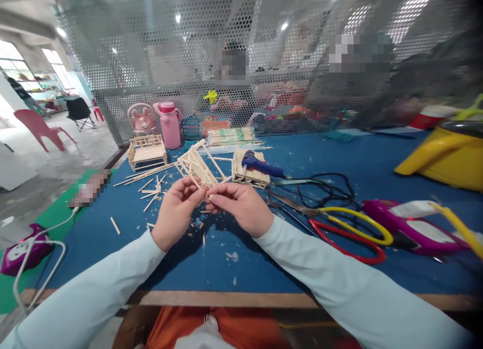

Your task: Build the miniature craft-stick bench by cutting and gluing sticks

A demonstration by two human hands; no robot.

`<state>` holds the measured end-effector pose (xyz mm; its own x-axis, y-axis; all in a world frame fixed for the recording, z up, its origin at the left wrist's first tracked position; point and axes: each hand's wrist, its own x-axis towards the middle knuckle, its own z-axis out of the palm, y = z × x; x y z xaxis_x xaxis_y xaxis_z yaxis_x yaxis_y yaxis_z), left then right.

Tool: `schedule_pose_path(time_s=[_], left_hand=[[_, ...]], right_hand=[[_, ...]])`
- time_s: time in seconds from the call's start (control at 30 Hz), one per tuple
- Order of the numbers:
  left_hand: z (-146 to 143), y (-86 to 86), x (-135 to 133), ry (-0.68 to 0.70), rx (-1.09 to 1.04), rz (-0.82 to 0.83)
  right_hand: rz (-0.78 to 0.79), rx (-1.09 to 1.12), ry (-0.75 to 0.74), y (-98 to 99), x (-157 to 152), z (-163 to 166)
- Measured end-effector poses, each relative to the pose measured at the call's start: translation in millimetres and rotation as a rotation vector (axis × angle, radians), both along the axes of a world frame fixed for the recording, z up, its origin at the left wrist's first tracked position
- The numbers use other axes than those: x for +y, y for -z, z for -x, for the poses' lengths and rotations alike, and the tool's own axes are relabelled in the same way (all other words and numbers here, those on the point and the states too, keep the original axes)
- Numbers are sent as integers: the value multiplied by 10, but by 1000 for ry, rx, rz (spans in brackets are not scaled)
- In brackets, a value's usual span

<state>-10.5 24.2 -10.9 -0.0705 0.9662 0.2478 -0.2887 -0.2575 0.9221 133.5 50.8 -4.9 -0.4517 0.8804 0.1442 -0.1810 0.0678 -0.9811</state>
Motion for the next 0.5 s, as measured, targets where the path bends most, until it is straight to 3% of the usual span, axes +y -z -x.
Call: schedule_pose_path(time_s=[0.07, 0.13, 0.3, 0.37, 0.5], left_hand=[[-9, -14, -6, -7, -1, -5], [-18, -24, -11, -10, -5, -4], [-34, -34, -20, 16, -20, 7], [-36, -34, -19, 28, -23, 6], [-33, -23, -8, 41, -48, 8]], right_hand=[[-36, -25, 15, -5, -15, -11], [-213, -95, 100, -26, -32, -42], [-1015, -347, 521, -92, -15, -131], [-1114, -396, 585, -87, 8, -132], [-1132, -443, 576, -30, 17, -80]])
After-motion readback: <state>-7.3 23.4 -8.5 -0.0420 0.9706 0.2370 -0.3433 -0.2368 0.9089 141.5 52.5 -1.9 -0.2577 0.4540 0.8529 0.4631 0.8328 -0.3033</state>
